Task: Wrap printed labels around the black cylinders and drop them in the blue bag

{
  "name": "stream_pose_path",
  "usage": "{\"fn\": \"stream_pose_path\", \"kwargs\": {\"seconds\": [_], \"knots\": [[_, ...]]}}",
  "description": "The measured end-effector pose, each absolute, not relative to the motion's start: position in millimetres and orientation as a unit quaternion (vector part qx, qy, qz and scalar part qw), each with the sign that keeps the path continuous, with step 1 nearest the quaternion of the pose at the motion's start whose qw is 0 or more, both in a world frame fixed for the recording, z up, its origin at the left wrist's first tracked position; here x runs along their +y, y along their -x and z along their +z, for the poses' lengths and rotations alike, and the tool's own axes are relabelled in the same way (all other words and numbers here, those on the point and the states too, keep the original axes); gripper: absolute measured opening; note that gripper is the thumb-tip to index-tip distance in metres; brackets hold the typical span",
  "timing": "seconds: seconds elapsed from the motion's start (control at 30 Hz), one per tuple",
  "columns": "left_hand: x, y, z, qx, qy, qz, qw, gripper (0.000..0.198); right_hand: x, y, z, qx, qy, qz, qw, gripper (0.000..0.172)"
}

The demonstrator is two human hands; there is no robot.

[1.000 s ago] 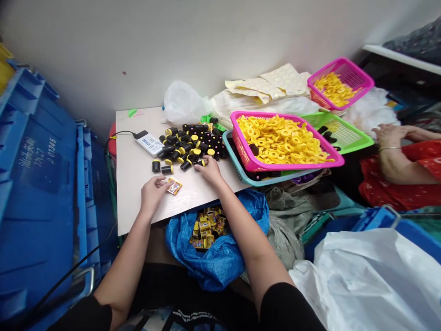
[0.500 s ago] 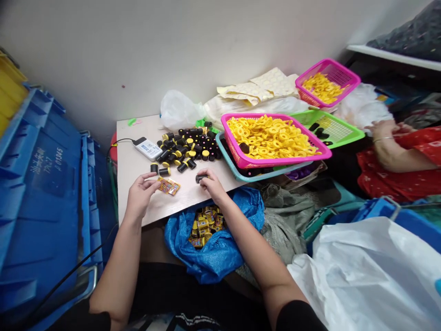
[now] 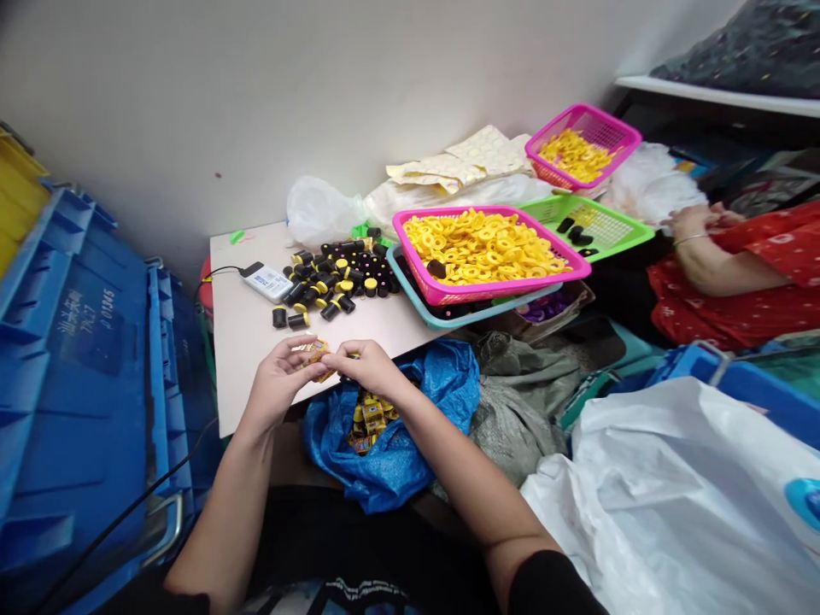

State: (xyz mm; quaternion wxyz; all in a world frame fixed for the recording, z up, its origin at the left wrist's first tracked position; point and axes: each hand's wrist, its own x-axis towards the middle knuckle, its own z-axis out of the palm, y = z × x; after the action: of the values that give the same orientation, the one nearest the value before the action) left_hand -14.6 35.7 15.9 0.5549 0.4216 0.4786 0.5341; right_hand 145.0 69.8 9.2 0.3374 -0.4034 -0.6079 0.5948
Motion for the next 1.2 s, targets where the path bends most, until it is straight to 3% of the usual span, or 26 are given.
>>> {"fn": "stream_pose_path", "kwargs": {"seconds": [0.13, 0.3, 0.8, 1.0, 1.2], "knots": [[33.9, 13.1, 19.1, 0.493, -0.41, 0.556, 0.529, 0.03, 65.5, -154.8, 15.7, -0.572, 0.374, 0.624, 0.378, 0.035], [31.5, 12.7, 21.1, 0.521, -0.384, 0.583, 0.492, 0.029, 59.0, -168.7, 34.6, -0.456, 0.319, 0.68, 0.478, 0.032], [25.4, 10.1, 21.6, 0.485, -0.402, 0.525, 0.573, 0.044, 55.3, -175.4, 29.3, -0.663, 0.319, 0.542, 0.405, 0.037], [25.0, 4.7, 20.4, 0.441, -0.385, 0.537, 0.607, 0.037, 48.6, -157.2, 10.3, -0.449, 0.263, 0.746, 0.416, 0.046], [23.1, 2.5, 12.5, 0.418, -0.368, 0.54, 0.63, 0.033, 46.9, -153.7, 7.1, -0.381, 0.218, 0.82, 0.367, 0.036]]}}
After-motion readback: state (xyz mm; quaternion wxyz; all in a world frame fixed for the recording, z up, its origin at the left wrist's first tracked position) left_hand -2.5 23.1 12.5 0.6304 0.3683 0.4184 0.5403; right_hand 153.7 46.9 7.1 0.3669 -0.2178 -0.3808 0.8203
